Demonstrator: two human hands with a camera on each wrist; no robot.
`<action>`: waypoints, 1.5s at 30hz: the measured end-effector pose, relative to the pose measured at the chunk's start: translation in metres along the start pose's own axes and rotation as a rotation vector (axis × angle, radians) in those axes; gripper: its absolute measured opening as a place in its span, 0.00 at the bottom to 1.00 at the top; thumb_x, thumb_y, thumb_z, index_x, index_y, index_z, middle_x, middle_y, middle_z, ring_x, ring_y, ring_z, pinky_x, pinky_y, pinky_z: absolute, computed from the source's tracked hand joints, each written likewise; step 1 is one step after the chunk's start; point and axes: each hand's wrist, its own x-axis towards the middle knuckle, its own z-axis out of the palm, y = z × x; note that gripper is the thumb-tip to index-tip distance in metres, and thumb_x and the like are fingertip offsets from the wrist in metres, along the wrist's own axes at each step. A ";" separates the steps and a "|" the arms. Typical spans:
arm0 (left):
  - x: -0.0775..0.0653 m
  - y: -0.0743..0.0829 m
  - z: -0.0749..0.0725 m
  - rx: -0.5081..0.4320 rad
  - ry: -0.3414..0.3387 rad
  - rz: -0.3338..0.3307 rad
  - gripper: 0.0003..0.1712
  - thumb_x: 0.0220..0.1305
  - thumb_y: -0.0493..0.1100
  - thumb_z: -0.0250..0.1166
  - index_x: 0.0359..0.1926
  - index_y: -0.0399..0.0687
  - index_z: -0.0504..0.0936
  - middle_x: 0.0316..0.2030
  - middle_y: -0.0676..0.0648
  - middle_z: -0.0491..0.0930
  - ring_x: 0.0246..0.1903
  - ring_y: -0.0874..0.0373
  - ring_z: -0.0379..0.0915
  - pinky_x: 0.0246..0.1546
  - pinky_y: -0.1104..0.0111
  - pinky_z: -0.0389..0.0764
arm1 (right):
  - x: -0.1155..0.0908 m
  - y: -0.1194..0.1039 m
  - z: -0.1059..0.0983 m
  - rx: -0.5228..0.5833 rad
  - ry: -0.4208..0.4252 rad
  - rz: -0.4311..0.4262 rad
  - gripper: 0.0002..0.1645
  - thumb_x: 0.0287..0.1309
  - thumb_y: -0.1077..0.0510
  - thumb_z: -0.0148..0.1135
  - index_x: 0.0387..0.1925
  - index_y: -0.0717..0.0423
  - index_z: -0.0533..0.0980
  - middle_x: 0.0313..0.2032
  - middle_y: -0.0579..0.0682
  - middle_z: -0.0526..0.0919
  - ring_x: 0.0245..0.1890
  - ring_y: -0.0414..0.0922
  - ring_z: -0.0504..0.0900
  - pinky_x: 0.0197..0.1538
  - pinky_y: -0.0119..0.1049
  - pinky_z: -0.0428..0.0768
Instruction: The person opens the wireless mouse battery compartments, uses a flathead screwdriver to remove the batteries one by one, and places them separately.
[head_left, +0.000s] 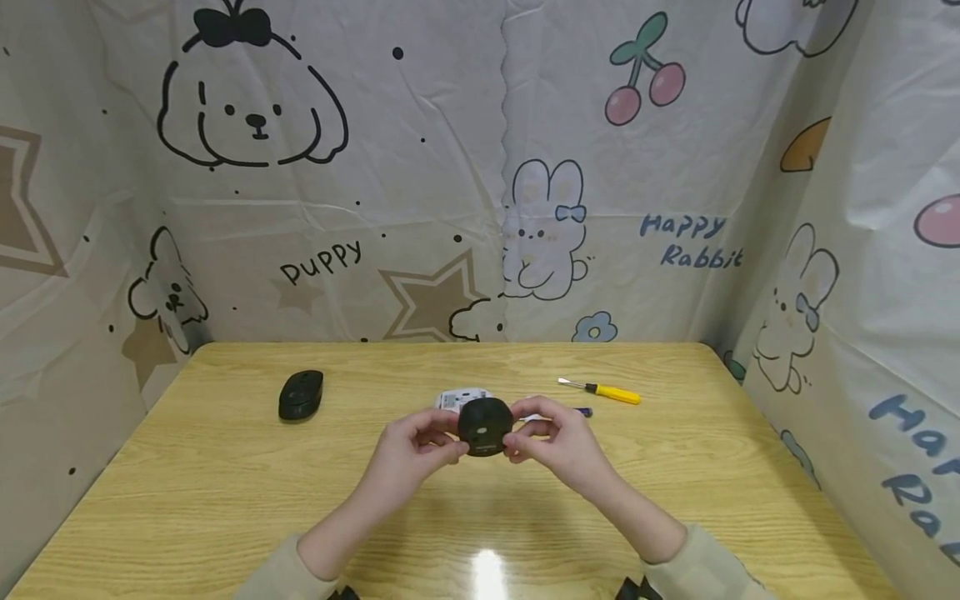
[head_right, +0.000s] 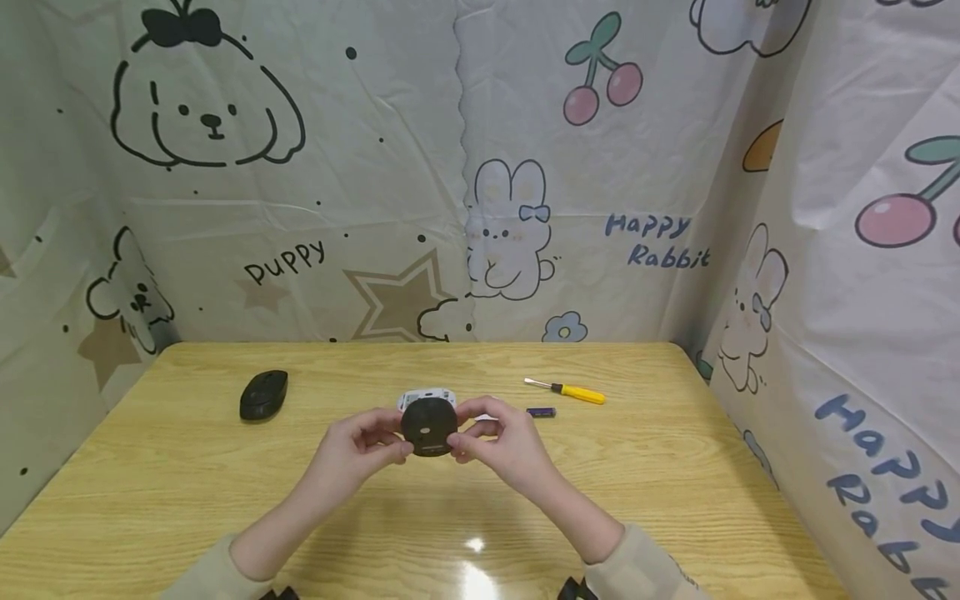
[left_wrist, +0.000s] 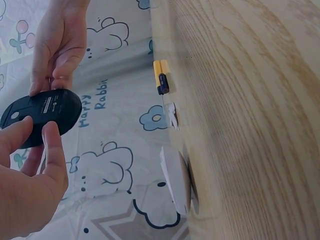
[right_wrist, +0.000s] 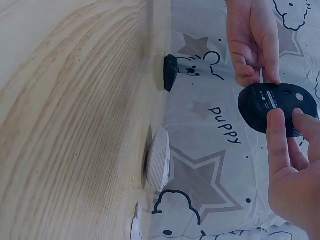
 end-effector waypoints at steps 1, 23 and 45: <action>0.000 0.000 0.000 0.007 -0.005 0.001 0.16 0.52 0.37 0.71 0.44 0.42 0.82 0.37 0.44 0.82 0.33 0.56 0.79 0.34 0.71 0.83 | 0.000 0.000 0.000 -0.001 0.000 0.008 0.21 0.52 0.60 0.69 0.47 0.63 0.74 0.43 0.62 0.78 0.31 0.43 0.84 0.36 0.41 0.85; 0.004 -0.001 0.004 -0.022 -0.070 -0.005 0.21 0.58 0.41 0.68 0.50 0.35 0.77 0.36 0.39 0.82 0.29 0.53 0.81 0.26 0.66 0.84 | 0.001 0.002 -0.003 -0.008 0.017 0.064 0.28 0.53 0.57 0.68 0.55 0.62 0.71 0.39 0.63 0.83 0.31 0.56 0.84 0.30 0.44 0.85; 0.006 -0.002 0.003 0.009 -0.158 -0.014 0.26 0.59 0.38 0.65 0.59 0.37 0.71 0.44 0.37 0.80 0.28 0.55 0.80 0.23 0.57 0.84 | 0.001 0.003 0.000 0.054 -0.070 0.114 0.33 0.55 0.60 0.66 0.60 0.62 0.63 0.37 0.60 0.81 0.32 0.60 0.84 0.31 0.48 0.85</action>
